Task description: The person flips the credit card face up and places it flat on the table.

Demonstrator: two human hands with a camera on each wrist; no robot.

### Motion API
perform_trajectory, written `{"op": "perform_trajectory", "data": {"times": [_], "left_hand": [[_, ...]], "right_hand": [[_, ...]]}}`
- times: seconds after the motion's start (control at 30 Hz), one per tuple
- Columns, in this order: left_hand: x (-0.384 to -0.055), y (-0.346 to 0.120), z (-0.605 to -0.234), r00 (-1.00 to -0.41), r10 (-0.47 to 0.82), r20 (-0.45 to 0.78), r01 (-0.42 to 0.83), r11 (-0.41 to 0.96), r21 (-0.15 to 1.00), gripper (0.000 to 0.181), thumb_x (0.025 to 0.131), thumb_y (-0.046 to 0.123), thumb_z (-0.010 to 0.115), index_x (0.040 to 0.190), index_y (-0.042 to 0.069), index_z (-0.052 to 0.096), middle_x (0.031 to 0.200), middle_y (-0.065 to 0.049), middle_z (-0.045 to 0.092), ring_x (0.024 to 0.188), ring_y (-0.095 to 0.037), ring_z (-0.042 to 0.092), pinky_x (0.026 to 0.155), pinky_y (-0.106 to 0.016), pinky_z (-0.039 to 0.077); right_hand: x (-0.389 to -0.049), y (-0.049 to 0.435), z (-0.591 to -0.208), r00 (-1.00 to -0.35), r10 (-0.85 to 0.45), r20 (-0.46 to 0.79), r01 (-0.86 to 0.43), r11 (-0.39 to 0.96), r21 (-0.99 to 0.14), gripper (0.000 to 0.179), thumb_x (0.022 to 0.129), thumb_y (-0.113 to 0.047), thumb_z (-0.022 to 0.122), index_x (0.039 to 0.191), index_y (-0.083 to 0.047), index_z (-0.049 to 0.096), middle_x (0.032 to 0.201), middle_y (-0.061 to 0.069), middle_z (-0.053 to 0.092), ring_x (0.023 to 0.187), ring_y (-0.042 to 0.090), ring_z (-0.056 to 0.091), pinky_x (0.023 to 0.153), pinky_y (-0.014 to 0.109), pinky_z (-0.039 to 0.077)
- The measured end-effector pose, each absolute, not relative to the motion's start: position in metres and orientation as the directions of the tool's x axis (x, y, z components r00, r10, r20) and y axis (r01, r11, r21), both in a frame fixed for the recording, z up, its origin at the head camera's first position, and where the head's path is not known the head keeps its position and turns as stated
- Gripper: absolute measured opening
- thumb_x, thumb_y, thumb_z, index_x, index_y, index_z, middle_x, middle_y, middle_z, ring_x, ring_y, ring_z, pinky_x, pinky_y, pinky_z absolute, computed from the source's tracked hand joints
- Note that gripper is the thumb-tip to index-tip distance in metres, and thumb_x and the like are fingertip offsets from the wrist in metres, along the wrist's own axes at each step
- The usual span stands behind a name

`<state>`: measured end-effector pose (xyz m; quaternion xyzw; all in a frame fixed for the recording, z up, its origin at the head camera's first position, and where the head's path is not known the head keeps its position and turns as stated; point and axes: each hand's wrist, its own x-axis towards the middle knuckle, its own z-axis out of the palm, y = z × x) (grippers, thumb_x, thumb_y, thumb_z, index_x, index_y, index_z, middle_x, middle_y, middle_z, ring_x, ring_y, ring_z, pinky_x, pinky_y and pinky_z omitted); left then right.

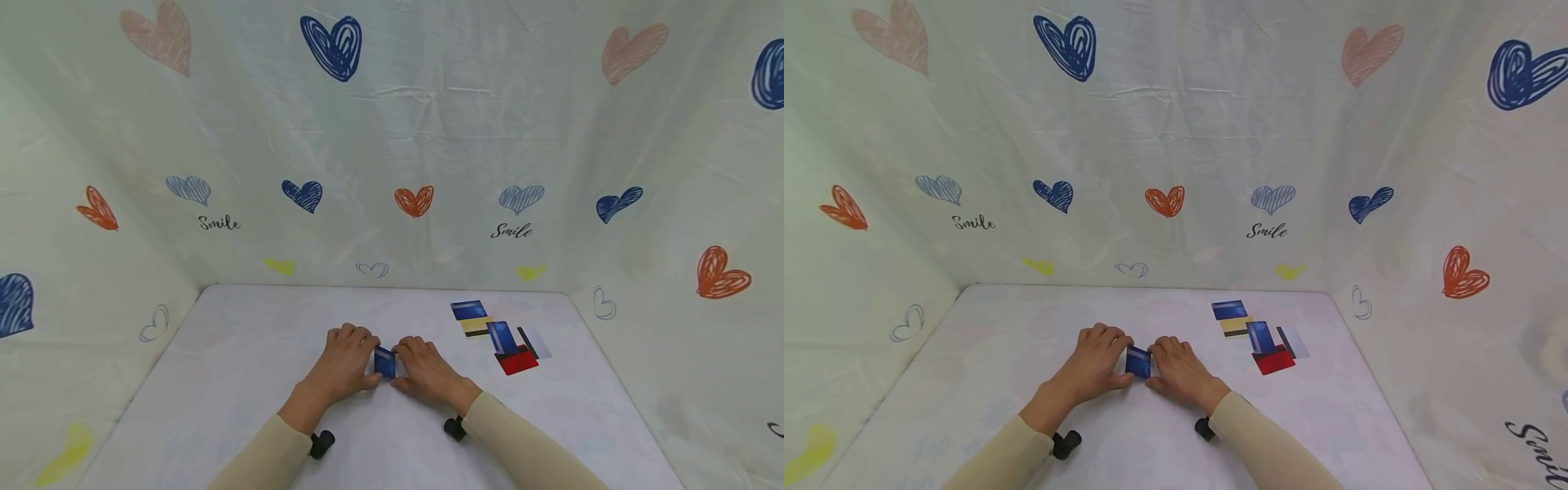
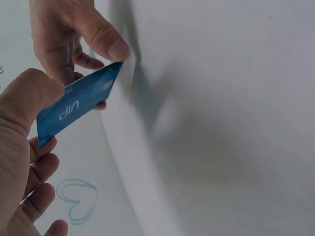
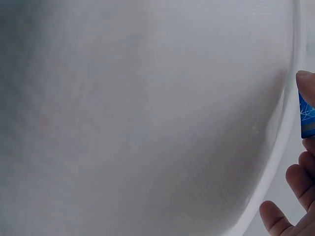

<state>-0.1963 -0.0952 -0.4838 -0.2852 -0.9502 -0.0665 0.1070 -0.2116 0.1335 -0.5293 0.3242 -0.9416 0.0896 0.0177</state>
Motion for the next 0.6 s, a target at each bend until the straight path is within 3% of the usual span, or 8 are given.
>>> {"op": "perform_trajectory", "data": {"times": [0.6], "left_hand": [[-0.195,-0.078,-0.470,-0.793,0.561,0.237,0.598,0.791,0.128,0.060,0.085,0.049,0.087,0.127,0.010,0.068,0.123,-0.005,0.064,0.118,-0.030,0.053,0.099,-0.053,0.043]], "right_hand": [[-0.208,0.128,-0.529,-0.773,-0.627,0.100,-0.628,0.734,-0.258,0.054,0.100,-0.039,0.072,0.140,-0.005,0.058,0.141,0.008,0.056,0.131,0.024,0.051,0.106,0.047,0.048]]}}
